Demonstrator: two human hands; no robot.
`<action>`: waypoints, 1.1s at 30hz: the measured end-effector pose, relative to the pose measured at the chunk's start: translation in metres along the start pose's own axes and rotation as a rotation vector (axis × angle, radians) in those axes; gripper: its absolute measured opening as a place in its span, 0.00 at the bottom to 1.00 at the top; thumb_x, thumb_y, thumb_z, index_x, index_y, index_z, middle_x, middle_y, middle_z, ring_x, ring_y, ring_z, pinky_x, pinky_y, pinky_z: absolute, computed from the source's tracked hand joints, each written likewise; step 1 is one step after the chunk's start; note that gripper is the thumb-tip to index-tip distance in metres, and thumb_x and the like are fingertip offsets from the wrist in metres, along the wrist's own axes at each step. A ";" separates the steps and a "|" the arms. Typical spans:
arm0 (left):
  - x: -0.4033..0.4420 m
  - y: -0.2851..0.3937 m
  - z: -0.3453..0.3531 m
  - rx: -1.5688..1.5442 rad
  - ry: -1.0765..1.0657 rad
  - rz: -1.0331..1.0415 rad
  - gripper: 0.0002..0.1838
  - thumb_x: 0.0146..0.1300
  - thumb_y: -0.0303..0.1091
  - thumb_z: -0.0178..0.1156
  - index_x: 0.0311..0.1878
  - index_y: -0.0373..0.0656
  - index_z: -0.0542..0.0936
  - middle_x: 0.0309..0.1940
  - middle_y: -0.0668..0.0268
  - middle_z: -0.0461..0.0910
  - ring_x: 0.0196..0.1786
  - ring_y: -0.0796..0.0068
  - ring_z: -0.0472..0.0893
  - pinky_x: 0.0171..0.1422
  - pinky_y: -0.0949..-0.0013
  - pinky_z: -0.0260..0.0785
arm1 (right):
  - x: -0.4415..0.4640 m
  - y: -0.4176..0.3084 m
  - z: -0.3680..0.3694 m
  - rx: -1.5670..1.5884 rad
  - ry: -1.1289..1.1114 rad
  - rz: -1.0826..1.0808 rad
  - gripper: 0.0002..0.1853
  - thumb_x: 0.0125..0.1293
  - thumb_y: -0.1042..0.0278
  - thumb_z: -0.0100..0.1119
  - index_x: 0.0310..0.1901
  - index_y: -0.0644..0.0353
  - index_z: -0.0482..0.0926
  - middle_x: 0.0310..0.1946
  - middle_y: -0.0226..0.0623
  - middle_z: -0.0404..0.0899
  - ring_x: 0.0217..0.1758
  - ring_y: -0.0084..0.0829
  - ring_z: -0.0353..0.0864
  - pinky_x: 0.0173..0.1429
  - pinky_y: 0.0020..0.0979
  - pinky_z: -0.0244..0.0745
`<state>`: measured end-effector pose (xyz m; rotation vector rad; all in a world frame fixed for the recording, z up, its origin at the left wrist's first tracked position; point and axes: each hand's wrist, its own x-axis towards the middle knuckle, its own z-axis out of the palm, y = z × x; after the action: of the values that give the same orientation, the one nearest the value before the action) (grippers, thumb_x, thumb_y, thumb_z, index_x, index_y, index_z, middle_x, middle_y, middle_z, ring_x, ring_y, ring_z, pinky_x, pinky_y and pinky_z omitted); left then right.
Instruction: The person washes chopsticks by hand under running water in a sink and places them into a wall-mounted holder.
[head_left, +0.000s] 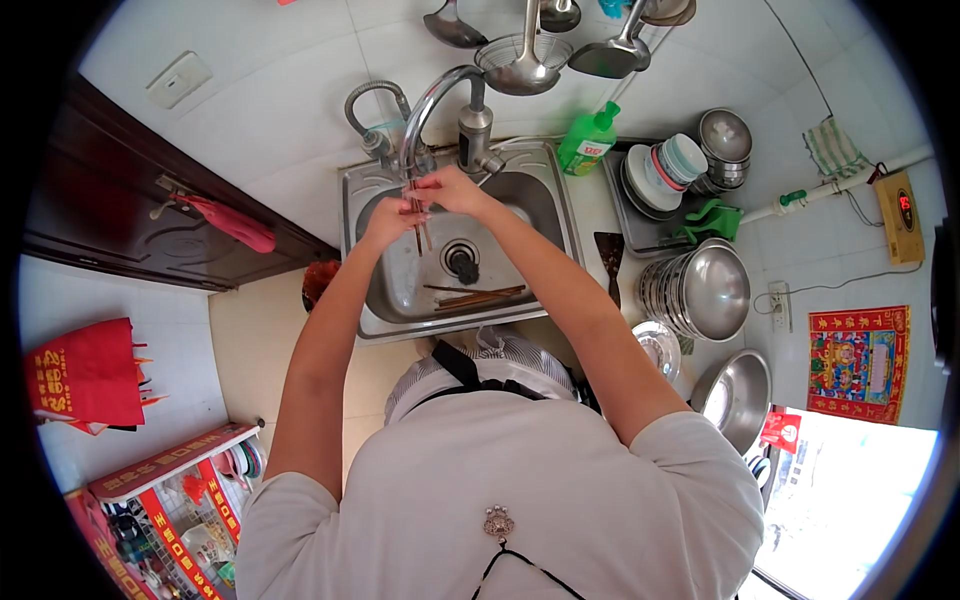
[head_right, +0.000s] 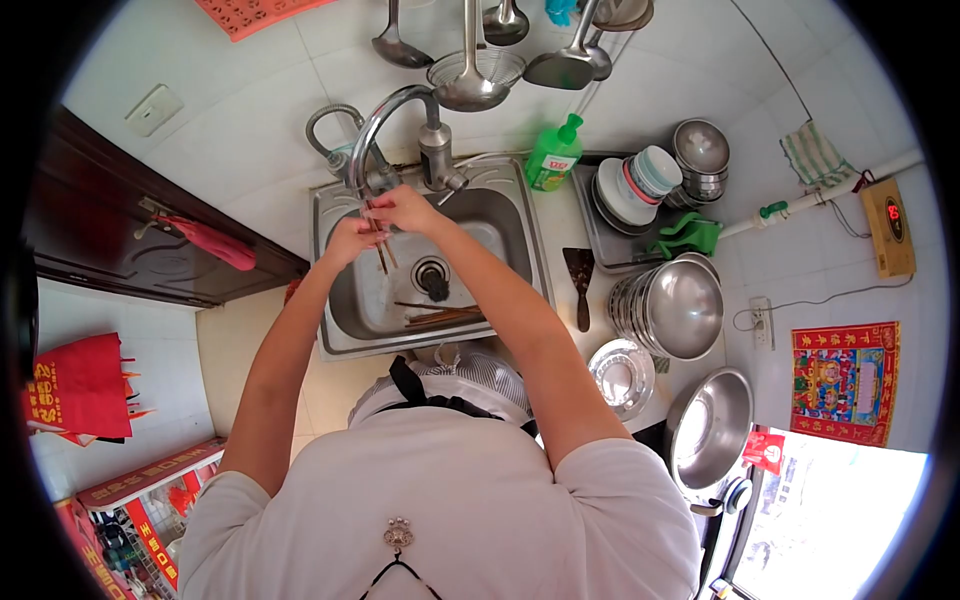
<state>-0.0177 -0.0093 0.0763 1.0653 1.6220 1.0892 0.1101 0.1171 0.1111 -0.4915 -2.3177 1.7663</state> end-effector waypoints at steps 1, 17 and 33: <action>-0.002 0.005 0.001 0.002 -0.004 -0.008 0.11 0.52 0.32 0.66 0.38 0.39 0.82 0.24 0.73 0.78 0.26 0.86 0.74 0.31 0.78 0.68 | 0.000 0.002 -0.001 0.013 0.002 0.009 0.11 0.60 0.69 0.58 0.43 0.64 0.80 0.26 0.31 0.80 0.30 0.17 0.73 0.38 0.21 0.71; 0.000 -0.004 0.016 0.323 -0.088 0.178 0.12 0.54 0.38 0.63 0.39 0.42 0.80 0.30 0.61 0.81 0.33 0.70 0.79 0.40 0.68 0.70 | -0.029 -0.018 0.008 -0.684 0.431 -0.345 0.14 0.58 0.54 0.56 0.31 0.58 0.76 0.28 0.42 0.76 0.29 0.42 0.76 0.32 0.38 0.70; 0.015 0.118 0.099 0.033 -0.119 0.524 0.15 0.54 0.30 0.63 0.46 0.37 0.77 0.27 0.64 0.80 0.30 0.80 0.77 0.38 0.74 0.70 | -0.127 -0.101 -0.103 -0.599 0.415 -0.134 0.15 0.66 0.55 0.44 0.38 0.61 0.70 0.25 0.46 0.77 0.29 0.45 0.78 0.35 0.39 0.71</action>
<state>0.0936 0.0535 0.1641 1.6006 1.2992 1.3030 0.2482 0.1392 0.2426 -0.6891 -2.4524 0.7864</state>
